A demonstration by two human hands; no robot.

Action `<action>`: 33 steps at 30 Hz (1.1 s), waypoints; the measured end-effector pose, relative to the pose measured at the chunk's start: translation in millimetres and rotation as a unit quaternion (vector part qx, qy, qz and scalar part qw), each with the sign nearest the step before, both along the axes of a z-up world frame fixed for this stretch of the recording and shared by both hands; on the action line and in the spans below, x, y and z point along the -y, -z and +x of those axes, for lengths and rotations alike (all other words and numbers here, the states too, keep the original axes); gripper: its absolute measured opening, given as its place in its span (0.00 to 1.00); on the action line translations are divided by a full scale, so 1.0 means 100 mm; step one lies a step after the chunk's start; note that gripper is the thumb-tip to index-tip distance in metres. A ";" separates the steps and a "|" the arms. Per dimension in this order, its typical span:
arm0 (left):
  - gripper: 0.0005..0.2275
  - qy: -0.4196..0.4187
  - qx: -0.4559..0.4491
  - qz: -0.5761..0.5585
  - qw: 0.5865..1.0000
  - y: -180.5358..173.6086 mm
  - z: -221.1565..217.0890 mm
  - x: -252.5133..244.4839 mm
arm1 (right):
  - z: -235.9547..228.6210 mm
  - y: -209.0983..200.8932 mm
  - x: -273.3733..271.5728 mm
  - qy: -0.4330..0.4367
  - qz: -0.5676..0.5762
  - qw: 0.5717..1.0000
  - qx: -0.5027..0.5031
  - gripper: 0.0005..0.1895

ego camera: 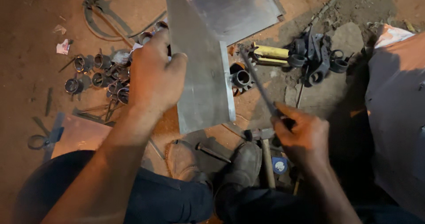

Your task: The person aligns two metal plates on the ground, tack welds them together using a welding rod, and then uses a file to smooth the edges of the joined metal piece.

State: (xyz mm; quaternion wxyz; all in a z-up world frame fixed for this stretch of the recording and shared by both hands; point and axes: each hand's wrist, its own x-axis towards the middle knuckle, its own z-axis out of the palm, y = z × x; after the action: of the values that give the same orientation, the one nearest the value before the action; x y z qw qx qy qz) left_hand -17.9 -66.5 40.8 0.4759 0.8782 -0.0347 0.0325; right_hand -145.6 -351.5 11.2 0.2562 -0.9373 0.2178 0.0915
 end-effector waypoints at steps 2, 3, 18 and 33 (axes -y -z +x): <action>0.13 0.007 0.015 0.011 1.000 0.04 0.00 -0.01 | 0.01 0.16 0.06 -0.121 -0.008 0.984 0.130 0.18; 0.12 0.021 0.046 0.018 0.999 0.05 -0.01 -0.04 | 0.00 0.20 0.09 -0.180 -0.012 0.965 0.193 0.17; 0.11 0.015 0.092 0.046 0.995 0.11 0.06 -0.02 | -0.05 0.11 -0.10 -0.149 0.003 0.988 0.043 0.14; 0.14 0.003 0.082 -0.025 0.996 0.12 0.07 -0.02 | -0.03 0.13 -0.20 -0.042 0.047 0.995 -0.081 0.13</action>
State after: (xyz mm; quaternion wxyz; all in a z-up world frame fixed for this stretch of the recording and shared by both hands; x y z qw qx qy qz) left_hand -10.7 -64.3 28.7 0.4929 0.8605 -0.0753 0.1045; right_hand -149.0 -331.9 -1.7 0.2773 -0.9222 0.1937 0.1877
